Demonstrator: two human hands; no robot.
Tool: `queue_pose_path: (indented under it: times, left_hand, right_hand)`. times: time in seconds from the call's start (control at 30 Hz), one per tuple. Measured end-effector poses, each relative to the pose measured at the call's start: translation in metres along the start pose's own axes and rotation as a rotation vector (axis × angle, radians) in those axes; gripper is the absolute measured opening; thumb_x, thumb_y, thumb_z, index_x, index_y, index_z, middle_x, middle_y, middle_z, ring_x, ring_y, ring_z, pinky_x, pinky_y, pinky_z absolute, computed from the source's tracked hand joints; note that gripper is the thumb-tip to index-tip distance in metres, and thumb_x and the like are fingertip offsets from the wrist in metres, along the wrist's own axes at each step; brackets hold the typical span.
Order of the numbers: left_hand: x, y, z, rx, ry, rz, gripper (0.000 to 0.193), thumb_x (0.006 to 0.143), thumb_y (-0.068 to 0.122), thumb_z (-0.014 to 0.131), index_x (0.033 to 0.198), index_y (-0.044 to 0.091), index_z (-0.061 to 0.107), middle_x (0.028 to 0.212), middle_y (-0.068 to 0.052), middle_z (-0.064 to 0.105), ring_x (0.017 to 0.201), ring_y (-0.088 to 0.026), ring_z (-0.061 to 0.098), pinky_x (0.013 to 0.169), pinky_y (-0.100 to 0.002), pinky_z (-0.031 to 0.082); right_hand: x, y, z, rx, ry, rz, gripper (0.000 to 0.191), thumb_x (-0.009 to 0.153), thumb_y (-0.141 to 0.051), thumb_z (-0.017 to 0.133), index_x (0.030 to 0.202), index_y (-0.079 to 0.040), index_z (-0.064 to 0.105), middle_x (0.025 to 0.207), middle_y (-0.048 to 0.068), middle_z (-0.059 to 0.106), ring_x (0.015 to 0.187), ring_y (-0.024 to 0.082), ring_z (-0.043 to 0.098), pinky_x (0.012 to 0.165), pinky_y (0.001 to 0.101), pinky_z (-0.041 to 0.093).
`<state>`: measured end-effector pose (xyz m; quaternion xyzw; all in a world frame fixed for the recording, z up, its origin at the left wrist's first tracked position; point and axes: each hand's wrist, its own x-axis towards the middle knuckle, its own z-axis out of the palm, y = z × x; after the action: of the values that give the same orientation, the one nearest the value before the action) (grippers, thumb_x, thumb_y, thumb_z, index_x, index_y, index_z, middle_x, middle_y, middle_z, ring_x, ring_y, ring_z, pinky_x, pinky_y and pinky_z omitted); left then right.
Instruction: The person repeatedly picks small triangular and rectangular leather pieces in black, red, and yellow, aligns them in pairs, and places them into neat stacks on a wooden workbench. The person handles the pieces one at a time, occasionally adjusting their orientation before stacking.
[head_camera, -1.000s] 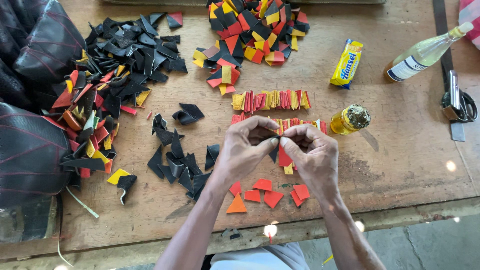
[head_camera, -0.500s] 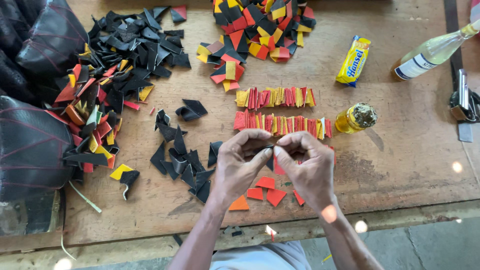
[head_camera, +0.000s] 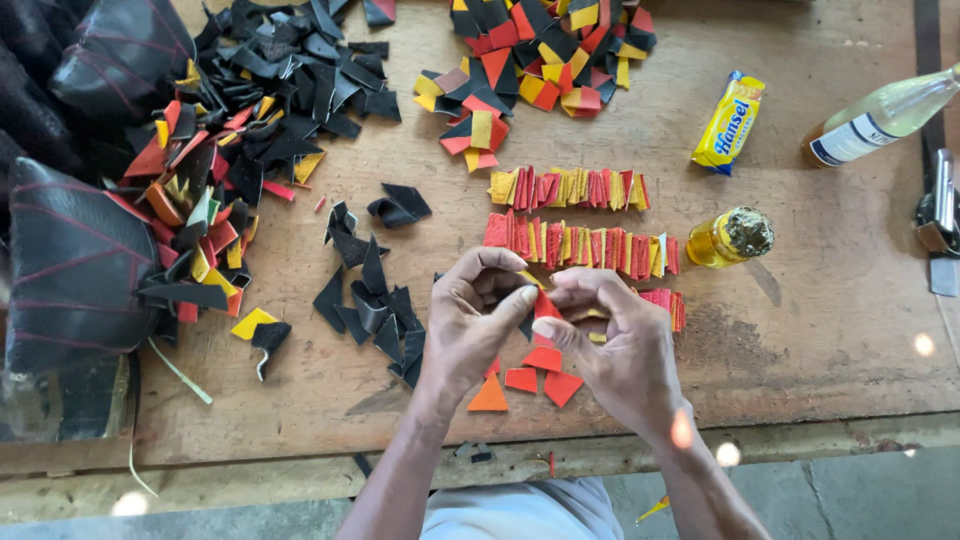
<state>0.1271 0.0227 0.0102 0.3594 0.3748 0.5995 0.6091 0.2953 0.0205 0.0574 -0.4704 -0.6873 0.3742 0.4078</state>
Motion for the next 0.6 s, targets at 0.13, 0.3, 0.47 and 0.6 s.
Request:
queue_pose_path:
  times: [0.13, 0.3, 0.47, 0.6]
  left_hand:
    - [-0.001, -0.006, -0.007, -0.109, -0.019, -0.100, 0.034, 0.091, -0.002, 0.074, 0.122, 0.001, 0.061, 0.100, -0.007, 0.072, 0.094, -0.011, 0.068, 0.085, -0.026, 0.058]
    - [-0.005, -0.010, -0.010, -0.146, -0.065, -0.173, 0.042, 0.091, -0.002, 0.072, 0.129, 0.000, 0.054, 0.100, -0.009, 0.073, 0.093, -0.012, 0.070, 0.085, -0.027, 0.059]
    - [-0.007, -0.006, -0.010, -0.117, -0.096, -0.181, 0.046, 0.093, -0.002, 0.071, 0.134, -0.002, 0.050, 0.098, -0.012, 0.074, 0.089, -0.014, 0.072, 0.083, -0.028, 0.061]
    - [-0.007, -0.003, -0.010, -0.118, -0.120, -0.165, 0.054, 0.089, -0.004, 0.072, 0.137, 0.000, 0.046, 0.098, -0.011, 0.073, 0.090, -0.013, 0.072, 0.083, -0.027, 0.060]
  right_hand:
    - [-0.001, 0.014, -0.005, 0.224, -0.059, 0.289, 0.026, 0.089, -0.006, 0.076, 0.113, 0.002, 0.071, 0.094, 0.006, 0.074, 0.081, 0.009, 0.070, 0.070, 0.0248, 0.064]
    - [-0.003, 0.023, -0.009, 0.182, -0.047, 0.282, 0.020, 0.090, -0.004, 0.075, 0.109, 0.002, 0.073, 0.093, 0.005, 0.076, 0.081, 0.008, 0.071, 0.071, 0.0236, 0.063]
    - [-0.003, 0.021, -0.010, 0.175, -0.047, 0.361, 0.021, 0.087, -0.005, 0.075, 0.107, 0.001, 0.072, 0.090, 0.004, 0.076, 0.079, 0.007, 0.072, 0.067, 0.0234, 0.064]
    - [-0.001, 0.018, -0.009, 0.105, -0.031, 0.267, 0.019, 0.090, -0.004, 0.077, 0.107, 0.003, 0.073, 0.087, 0.006, 0.074, 0.076, 0.008, 0.068, 0.067, 0.0228, 0.061]
